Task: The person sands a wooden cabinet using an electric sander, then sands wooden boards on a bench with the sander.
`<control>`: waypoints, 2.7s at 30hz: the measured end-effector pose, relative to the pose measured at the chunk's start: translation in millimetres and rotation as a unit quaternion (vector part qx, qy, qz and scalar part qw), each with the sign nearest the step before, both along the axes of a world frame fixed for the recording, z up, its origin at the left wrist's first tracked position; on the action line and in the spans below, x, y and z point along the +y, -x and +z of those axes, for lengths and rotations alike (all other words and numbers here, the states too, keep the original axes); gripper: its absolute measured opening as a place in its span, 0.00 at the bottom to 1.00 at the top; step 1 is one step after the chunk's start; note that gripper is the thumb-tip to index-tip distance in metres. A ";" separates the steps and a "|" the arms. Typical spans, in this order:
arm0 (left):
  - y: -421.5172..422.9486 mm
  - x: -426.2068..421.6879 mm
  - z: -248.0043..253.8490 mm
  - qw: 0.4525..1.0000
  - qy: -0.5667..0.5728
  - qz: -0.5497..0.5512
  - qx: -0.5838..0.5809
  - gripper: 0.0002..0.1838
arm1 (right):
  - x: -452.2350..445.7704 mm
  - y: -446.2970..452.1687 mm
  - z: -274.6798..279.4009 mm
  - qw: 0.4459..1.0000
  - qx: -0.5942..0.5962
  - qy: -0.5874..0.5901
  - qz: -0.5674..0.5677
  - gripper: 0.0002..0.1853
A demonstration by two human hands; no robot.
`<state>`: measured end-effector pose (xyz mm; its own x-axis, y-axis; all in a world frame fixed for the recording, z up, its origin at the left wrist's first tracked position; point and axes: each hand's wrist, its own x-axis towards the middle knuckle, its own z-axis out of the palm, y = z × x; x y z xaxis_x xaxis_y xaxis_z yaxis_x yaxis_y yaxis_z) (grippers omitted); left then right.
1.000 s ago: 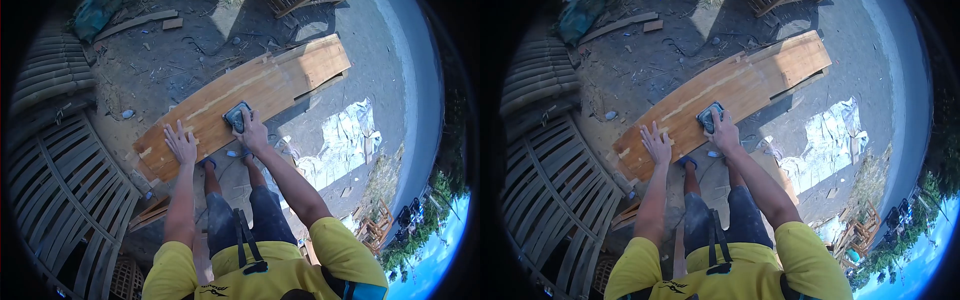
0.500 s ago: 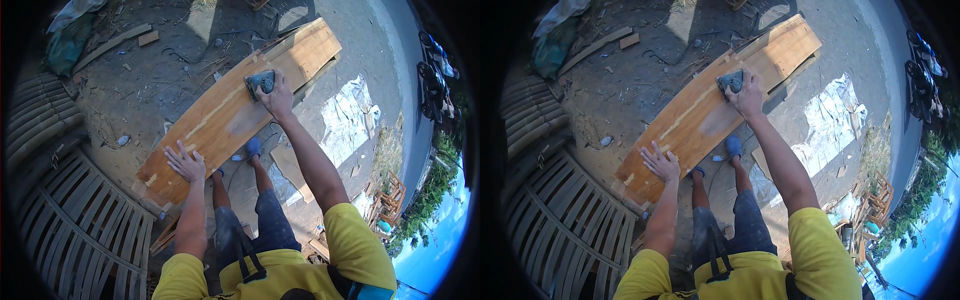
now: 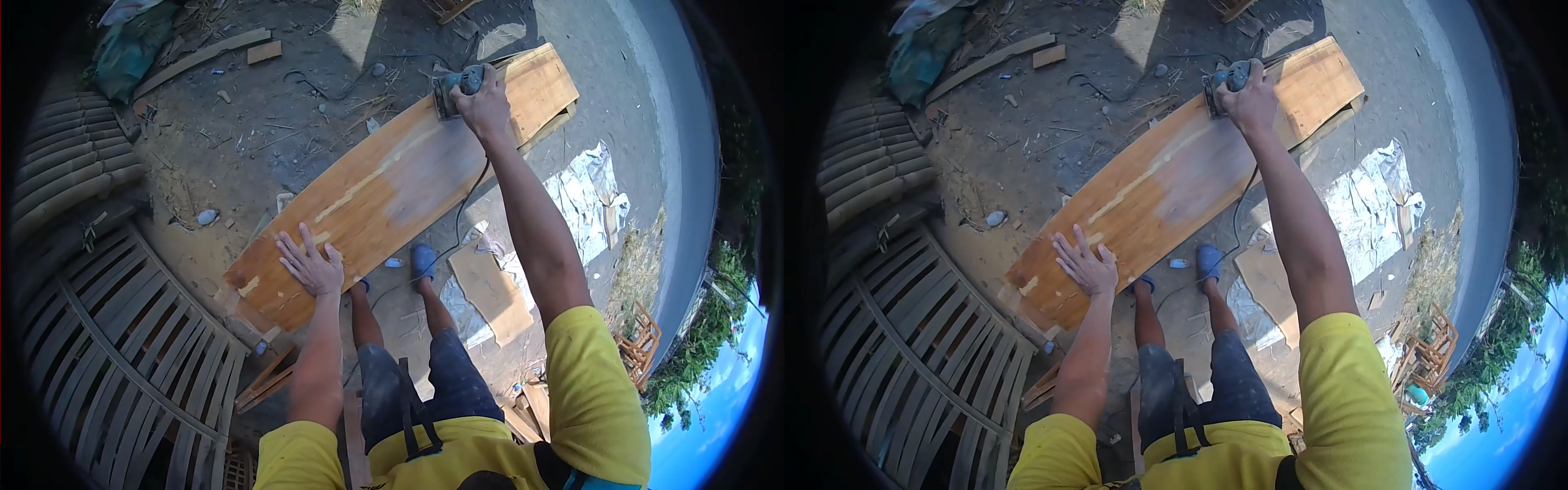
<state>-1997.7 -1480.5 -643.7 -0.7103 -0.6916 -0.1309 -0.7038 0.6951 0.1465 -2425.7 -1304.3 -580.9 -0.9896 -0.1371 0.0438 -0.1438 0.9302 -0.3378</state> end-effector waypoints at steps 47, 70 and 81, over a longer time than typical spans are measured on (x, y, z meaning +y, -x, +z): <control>-0.4 -0.2 -5.6 1.000 0.010 0.000 0.010 0.44 | 38.8 -4.1 -9.8 1.000 0.004 -0.006 0.011 0.43; 0.1 1.3 -5.3 1.000 0.019 0.006 0.013 0.42 | 29.3 -62.0 6.5 0.999 -0.010 0.014 0.029 0.42; 0.2 1.7 -6.5 1.000 0.020 -0.004 0.001 0.43 | 10.4 -218.0 13.4 0.933 -0.150 0.076 0.317 0.52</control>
